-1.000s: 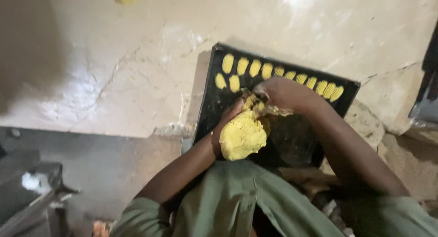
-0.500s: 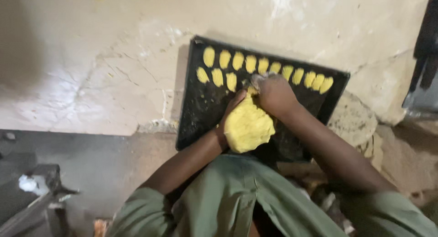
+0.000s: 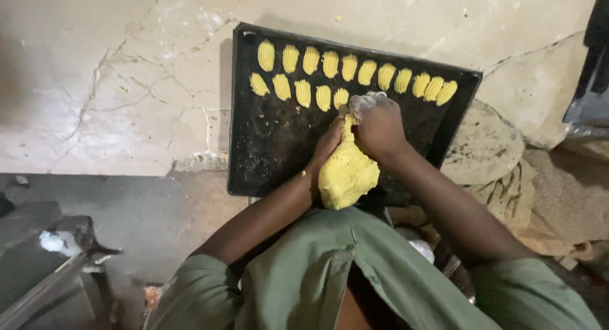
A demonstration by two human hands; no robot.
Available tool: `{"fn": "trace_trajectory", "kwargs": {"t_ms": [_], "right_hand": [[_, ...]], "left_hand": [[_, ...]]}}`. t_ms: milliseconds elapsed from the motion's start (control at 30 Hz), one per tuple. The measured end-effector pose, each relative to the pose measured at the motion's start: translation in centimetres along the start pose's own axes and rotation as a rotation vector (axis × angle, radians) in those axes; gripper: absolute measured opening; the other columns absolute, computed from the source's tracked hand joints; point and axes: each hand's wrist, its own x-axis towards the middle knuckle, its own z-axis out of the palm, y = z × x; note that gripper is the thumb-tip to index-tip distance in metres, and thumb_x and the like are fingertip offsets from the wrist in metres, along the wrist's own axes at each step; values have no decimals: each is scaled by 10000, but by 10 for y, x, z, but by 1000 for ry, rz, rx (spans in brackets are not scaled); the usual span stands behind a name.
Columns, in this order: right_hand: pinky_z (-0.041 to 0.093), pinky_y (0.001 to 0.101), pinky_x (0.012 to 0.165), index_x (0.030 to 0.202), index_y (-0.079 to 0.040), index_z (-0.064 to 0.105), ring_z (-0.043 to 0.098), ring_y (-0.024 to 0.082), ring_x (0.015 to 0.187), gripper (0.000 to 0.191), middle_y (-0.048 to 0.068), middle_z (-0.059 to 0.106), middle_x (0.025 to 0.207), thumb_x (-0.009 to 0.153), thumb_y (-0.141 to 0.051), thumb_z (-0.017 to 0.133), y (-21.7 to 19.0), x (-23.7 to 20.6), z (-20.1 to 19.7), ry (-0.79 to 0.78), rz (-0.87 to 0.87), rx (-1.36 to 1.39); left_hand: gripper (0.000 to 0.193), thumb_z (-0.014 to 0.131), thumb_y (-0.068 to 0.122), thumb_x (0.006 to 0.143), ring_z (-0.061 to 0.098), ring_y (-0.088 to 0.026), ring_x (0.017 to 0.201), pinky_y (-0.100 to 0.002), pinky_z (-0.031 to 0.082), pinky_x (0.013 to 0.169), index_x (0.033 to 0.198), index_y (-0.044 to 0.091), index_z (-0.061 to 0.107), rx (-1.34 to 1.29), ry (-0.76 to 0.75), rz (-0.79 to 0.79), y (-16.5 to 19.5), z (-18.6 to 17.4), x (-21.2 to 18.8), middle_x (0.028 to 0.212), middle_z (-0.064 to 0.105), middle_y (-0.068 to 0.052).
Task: The person repeatedly pinches off small portions of yellow dough and places them in neat rows on a black baking tray. They continue filling the tray, then move to a new tray and repeat the process. The person also gathers loose dough from the work surface and adds it back to the main mass.
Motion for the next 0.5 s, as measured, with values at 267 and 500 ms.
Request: {"fn": "trace_trajectory", "kwargs": {"t_ms": [267,500], "right_hand": [[522,512,769,961,-27,644,665,372,822,203,191,683,843,886,-202,714,17,-12,-15,-259,170,10],[533,506,756,890,-18,654,684,371,803,138,184,689,824,811,-128,680,48,-31,-4,-383,140,109]], "left_hand": [[475,544,515,1090,666,-240,968,-424,578,847,1319,100,584,-13,-129,-18,-11,14,30,1129,646,-93],[469,549,502,1095,658,-239,960,-424,573,844,1297,82,597,33,21,-72,-34,11,29,1113,645,-97]]}}
